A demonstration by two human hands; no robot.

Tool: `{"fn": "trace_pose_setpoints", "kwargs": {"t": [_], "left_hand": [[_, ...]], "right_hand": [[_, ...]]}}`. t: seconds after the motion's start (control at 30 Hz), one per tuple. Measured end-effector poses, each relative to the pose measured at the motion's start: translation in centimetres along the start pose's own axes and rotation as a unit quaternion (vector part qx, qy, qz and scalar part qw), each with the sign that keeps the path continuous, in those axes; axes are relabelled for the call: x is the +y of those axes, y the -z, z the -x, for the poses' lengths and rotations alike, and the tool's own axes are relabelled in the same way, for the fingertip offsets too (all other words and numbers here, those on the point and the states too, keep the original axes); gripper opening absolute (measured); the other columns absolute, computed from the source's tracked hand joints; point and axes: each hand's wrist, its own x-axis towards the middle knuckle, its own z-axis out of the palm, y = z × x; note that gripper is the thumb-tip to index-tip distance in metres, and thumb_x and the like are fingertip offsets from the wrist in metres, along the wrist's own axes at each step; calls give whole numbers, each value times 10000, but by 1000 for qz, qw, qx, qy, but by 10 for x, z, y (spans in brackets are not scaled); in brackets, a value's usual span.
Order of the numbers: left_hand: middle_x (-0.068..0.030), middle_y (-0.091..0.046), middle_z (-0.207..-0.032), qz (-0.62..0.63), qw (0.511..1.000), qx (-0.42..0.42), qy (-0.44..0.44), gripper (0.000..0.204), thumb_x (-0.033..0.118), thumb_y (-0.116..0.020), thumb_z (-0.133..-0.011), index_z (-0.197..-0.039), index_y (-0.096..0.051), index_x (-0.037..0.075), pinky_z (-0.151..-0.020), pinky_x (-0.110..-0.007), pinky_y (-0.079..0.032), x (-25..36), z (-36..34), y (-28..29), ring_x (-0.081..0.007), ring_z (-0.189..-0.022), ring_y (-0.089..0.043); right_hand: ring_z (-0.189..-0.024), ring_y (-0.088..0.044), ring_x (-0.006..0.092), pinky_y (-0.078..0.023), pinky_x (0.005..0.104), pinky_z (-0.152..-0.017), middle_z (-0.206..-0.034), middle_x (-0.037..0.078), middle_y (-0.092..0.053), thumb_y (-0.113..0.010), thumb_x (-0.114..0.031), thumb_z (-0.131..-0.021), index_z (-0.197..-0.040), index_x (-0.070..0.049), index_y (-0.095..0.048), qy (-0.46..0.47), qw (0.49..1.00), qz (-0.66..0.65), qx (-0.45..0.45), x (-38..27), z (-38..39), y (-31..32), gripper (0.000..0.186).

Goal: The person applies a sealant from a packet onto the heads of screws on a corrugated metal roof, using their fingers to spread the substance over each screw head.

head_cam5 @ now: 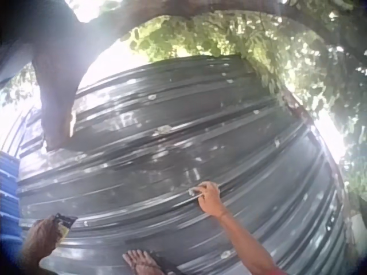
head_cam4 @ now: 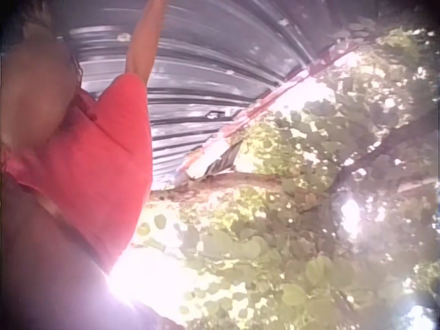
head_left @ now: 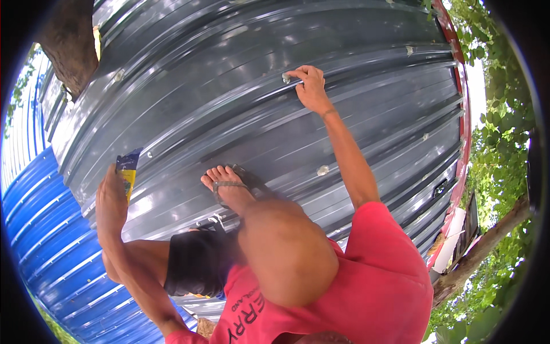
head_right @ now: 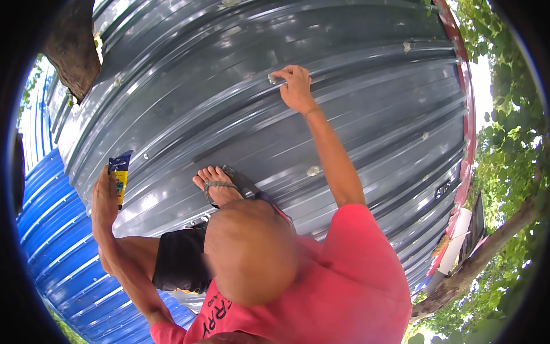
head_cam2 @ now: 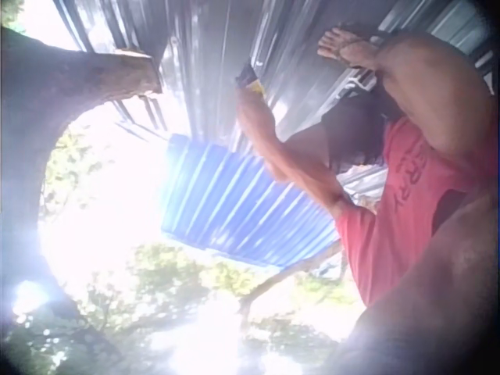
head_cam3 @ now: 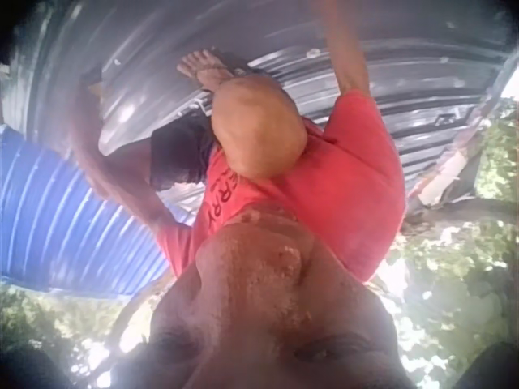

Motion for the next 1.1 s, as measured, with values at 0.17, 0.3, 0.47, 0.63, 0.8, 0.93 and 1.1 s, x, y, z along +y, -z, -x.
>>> {"fn": "trace_pose_setpoints", "kwargs": {"t": [0.17, 0.3, 0.47, 0.63, 0.8, 0.93, 1.1], "left_hand": [[-309, -634, -1162, -29, 1000, 0, -4, 418, 121, -441, -1013, -1394, -467, -50, -956, -516, -441, -27, 2, -7, -479, -1133, -574], [-300, -628, -1208, -23, 998, -38, 42, 429, 158, -423, -1032, -1414, -464, -34, -987, -510, -432, -30, -5, 0, -466, -1162, -568], [-286, -626, -1234, -23, 998, -39, 51, 432, 174, -415, -1041, -1426, -472, -14, -1003, -503, -423, -32, -7, -4, -452, -1177, -560], [-275, -626, -1242, -6, 997, -64, 48, 428, 184, -417, -1046, -1426, -479, -3, -1013, -496, -421, -25, -17, -8, -445, -1187, -556], [-272, -627, -1237, -18, 997, -62, 42, 416, 171, -412, -1042, -1413, -483, -4, -1004, -502, -422, -30, -17, -8, -446, -1177, -558], [-283, -630, -1184, -9, 994, -94, 45, 385, 151, -410, -1032, -1369, -499, -12, -971, -520, -418, -3, -18, 4, -465, -1149, -556], [-297, -629, -1073, 5, 1000, -14, -1, 313, 141, -407, -1026, -1261, -529, -25, -907, -541, -417, -21, -8, -5, -496, -1068, -560]], "right_hand": [[-1234, -431, 320, -335, 478, -1057, -1262, 70, -522, -577, 34, -809, -1141, -209, -736, 20, 997, 67, 9, -3, -2, -1, 442], [-1201, -457, 332, -351, 484, -1039, -1265, 102, -517, -595, 39, -814, -1187, -206, -713, 84, 986, 122, 72, 1, 9, -1, 461], [-1201, -469, 344, -362, 477, -1029, -1256, 145, -522, -603, -17, -841, -1293, -71, -626, 96, 941, 311, 95, -22, 35, -10, 456], [-1240, -452, 356, -363, 479, -1033, -1244, 167, -530, -610, -54, -842, -1288, 69, -574, 57, 917, 387, 79, -39, 33, -28, 464], [-1238, -436, 362, -352, 483, -1031, -1245, 151, -528, -667, -67, -798, -1155, 1, -691, 51, 939, 332, 71, -58, 29, -16, 364], [-1266, -397, 369, -330, 515, -1036, -1285, 148, -499, -649, -37, -806, -1126, -117, -745, -27, 983, 163, 82, -40, 28, 6, 344], [-1300, -367, 377, -303, 527, -1071, -1364, 148, -465, -613, 12, -797, -1147, -183, -753, 5, 990, 123, 76, -15, 6, 2, 425]]}}
